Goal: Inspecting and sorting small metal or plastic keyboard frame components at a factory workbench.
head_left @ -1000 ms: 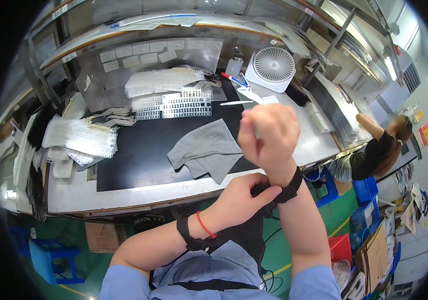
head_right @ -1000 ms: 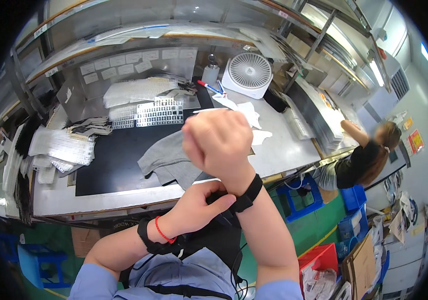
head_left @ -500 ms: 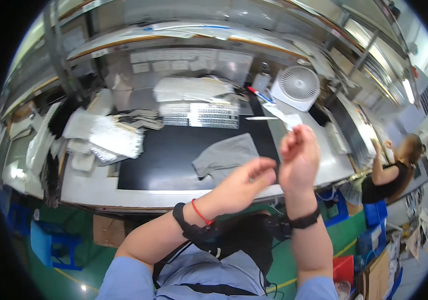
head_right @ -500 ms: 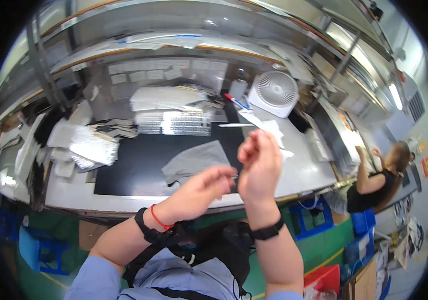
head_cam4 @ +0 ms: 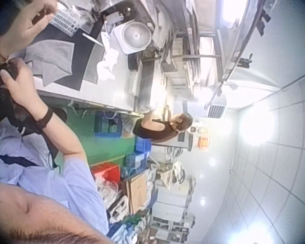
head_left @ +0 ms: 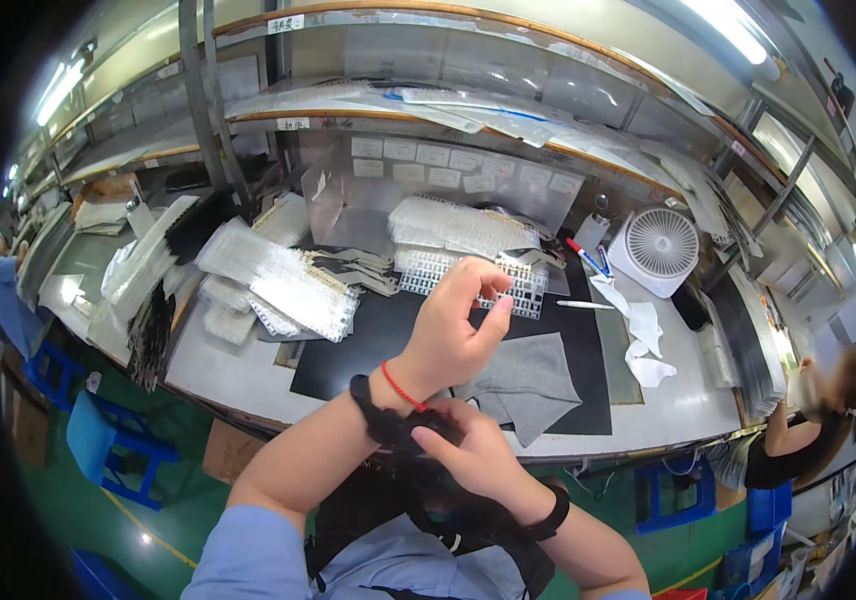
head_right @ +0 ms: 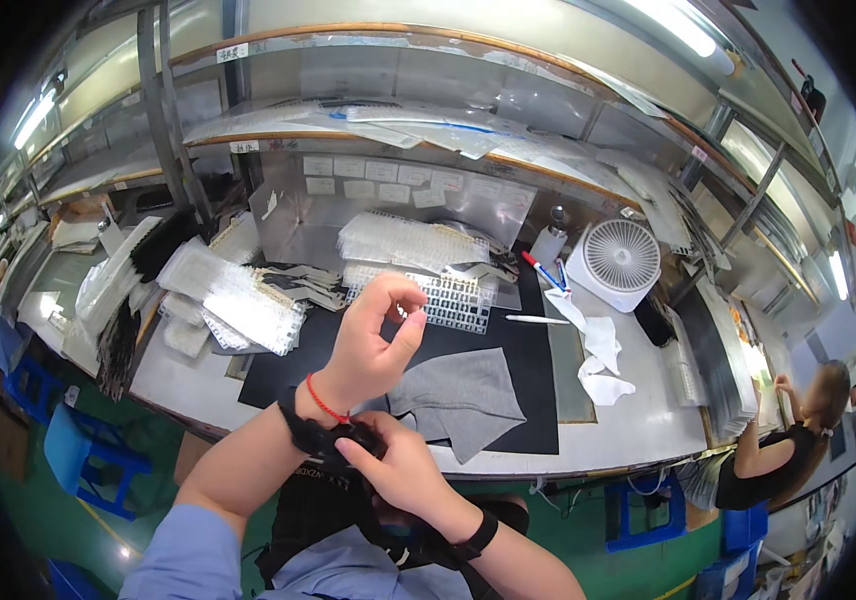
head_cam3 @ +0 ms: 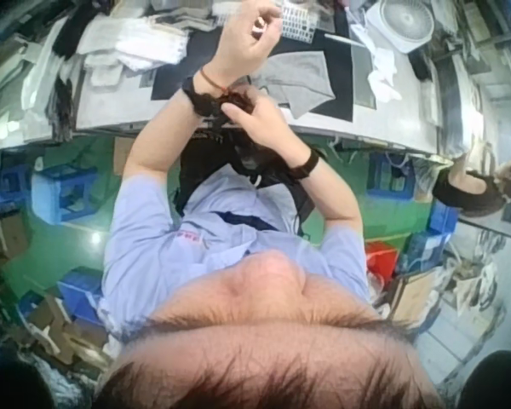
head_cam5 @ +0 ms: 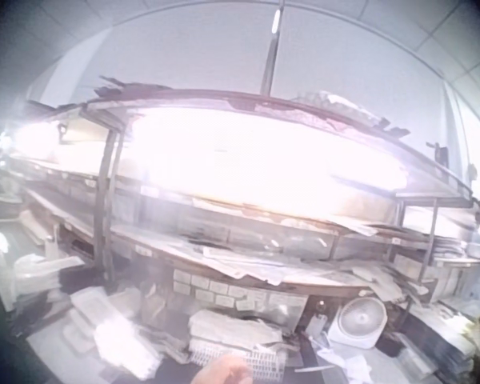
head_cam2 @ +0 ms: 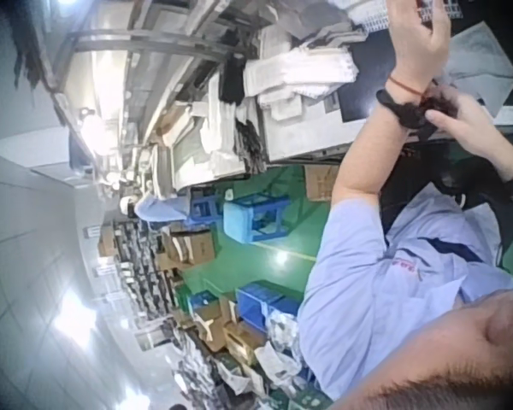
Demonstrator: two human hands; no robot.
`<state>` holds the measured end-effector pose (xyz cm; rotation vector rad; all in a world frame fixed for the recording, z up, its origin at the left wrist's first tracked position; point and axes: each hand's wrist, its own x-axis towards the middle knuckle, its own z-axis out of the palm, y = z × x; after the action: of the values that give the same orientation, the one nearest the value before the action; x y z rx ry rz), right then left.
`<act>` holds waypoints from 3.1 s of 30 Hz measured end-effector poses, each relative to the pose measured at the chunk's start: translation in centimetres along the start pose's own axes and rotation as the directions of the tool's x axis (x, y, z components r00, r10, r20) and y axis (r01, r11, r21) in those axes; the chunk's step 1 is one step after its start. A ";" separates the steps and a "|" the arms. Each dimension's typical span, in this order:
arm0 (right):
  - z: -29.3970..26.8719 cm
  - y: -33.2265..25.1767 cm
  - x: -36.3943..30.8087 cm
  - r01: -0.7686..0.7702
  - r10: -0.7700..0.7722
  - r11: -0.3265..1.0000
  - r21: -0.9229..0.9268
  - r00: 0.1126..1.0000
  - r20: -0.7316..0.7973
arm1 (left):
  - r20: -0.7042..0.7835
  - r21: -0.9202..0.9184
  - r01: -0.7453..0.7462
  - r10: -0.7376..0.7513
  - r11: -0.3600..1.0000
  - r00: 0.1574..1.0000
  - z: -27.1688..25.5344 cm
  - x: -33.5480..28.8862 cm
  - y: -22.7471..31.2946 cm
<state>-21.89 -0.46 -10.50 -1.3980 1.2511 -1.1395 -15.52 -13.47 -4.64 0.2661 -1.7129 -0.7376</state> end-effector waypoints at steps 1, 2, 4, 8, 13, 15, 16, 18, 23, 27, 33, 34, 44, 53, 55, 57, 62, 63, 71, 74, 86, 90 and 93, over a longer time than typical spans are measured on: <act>-0.3 -0.6 0.1 0.003 -0.003 1.000 -0.001 1.000 -0.002 | 0.093 0.022 0.048 -0.050 0.999 0.994 -0.4 0.1 -0.4; -0.9 -1.5 0.0 0.002 0.000 0.997 -0.076 1.000 0.017 | 0.145 -0.062 0.261 -0.250 0.963 0.957 -1.0 0.2 -1.0; -2.5 -2.4 0.8 0.063 -0.062 0.975 -0.211 0.998 0.012 | 0.204 -0.043 0.424 -0.407 0.905 0.890 -2.7 0.6 -3.7; -8.3 -1.8 4.9 0.116 -0.140 0.988 -0.105 0.957 -0.255 | 0.095 0.024 0.771 -0.769 0.636 0.632 -5.8 0.9 -9.1; -16.6 1.9 10.6 -0.159 -0.127 0.877 -0.453 0.833 -0.539 | 0.075 0.013 0.882 -0.880 0.470 0.468 -6.2 0.7 -12.0; -17.3 3.6 11.8 -0.215 -0.252 0.680 -0.701 0.829 -0.499 | 0.066 0.101 0.839 -0.845 0.535 0.531 -6.1 -0.1 -12.6; -17.5 4.3 12.0 -0.257 -0.191 0.688 -0.679 0.838 -0.511 | 0.049 0.157 0.814 -0.827 0.560 0.560 -6.0 -0.4 -12.9; -17.6 4.6 12.6 -0.299 -0.125 0.690 -0.659 0.847 -0.516 | 0.053 0.141 0.806 -0.817 0.575 0.574 -6.1 -0.2 -12.7; -17.6 3.0 13.2 0.106 -0.325 0.878 -0.467 0.849 -0.417 | 0.032 0.039 0.817 -0.818 0.575 0.574 -6.6 -0.1 -12.7; -18.7 -0.3 14.8 0.259 -0.296 0.955 -0.143 0.849 -0.438 | -0.073 -0.064 0.765 -0.768 0.641 0.637 -6.3 0.1 -13.1; -19.5 0.1 20.5 0.030 -0.074 0.994 -0.102 0.885 -0.459 | -0.075 -0.243 0.784 -0.817 0.570 0.571 -6.4 0.5 -12.2; -19.8 0.3 20.9 0.083 -0.147 0.979 -0.186 0.919 -0.365 | -0.076 -0.245 0.781 -0.815 0.574 0.575 -6.4 0.5 -12.1; -19.9 0.4 22.0 0.045 0.004 0.996 0.082 0.856 -0.517 | -0.086 -0.301 0.767 -0.817 0.567 0.570 -6.2 0.3 -11.5; -18.9 1.2 20.4 0.131 0.049 0.934 0.332 0.874 -0.484 | 0.156 -0.344 0.810 -0.822 0.475 0.548 -6.6 -0.2 -12.1; -18.0 -0.1 18.7 0.153 0.027 0.920 0.360 0.894 -0.448 | 0.231 -0.403 0.809 -0.807 0.429 0.543 -6.5 0.0 -11.7; -16.5 -0.9 16.7 0.074 0.041 0.928 0.365 0.954 -0.297 | 0.330 -0.563 0.758 -0.751 0.330 0.572 -6.4 0.4 -10.4; -14.1 -0.8 12.2 0.017 0.023 0.993 0.121 0.947 -0.320 | 0.305 -0.617 0.719 -0.745 0.321 0.594 -6.2 -0.1 -10.7; -14.3 -0.8 11.9 0.015 0.026 0.992 0.123 0.944 -0.329 | 0.316 -0.609 0.724 -0.738 0.324 0.596 -6.1 -0.1 -10.9; -13.5 -0.6 7.7 -0.073 -0.200 0.804 -0.589 0.901 -0.384 | 0.289 -0.613 0.734 -0.781 0.294 0.554 -6.0 -0.4 -10.6; -11.0 -2.2 4.0 0.122 -0.262 0.417 -0.901 0.965 0.009 | 0.307 -0.579 0.762 -0.788 0.290 0.533 -5.7 -0.5 -11.1; -15.6 -1.0 -2.3 -0.148 -0.152 0.178 -0.973 0.973 -0.176 | 0.365 -0.497 0.828 -0.803 0.259 0.470 -5.5 -1.0 -10.8; -18.4 -1.7 -4.7 -0.341 0.028 0.117 -0.933 0.940 -0.340 | 0.430 -0.313 0.904 -0.806 0.291 0.408 -4.6 -0.7 -9.8; -18.9 -2.3 -5.2 -0.287 0.077 0.226 -0.931 0.958 -0.277 | 0.407 -0.218 0.901 -0.805 0.374 0.432 -4.2 -1.5 -8.9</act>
<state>-40.44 4.00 -5.55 -1.9264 2.4298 -0.1390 -12.98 -20.99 -10.70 0.8610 -1.4852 -1.9847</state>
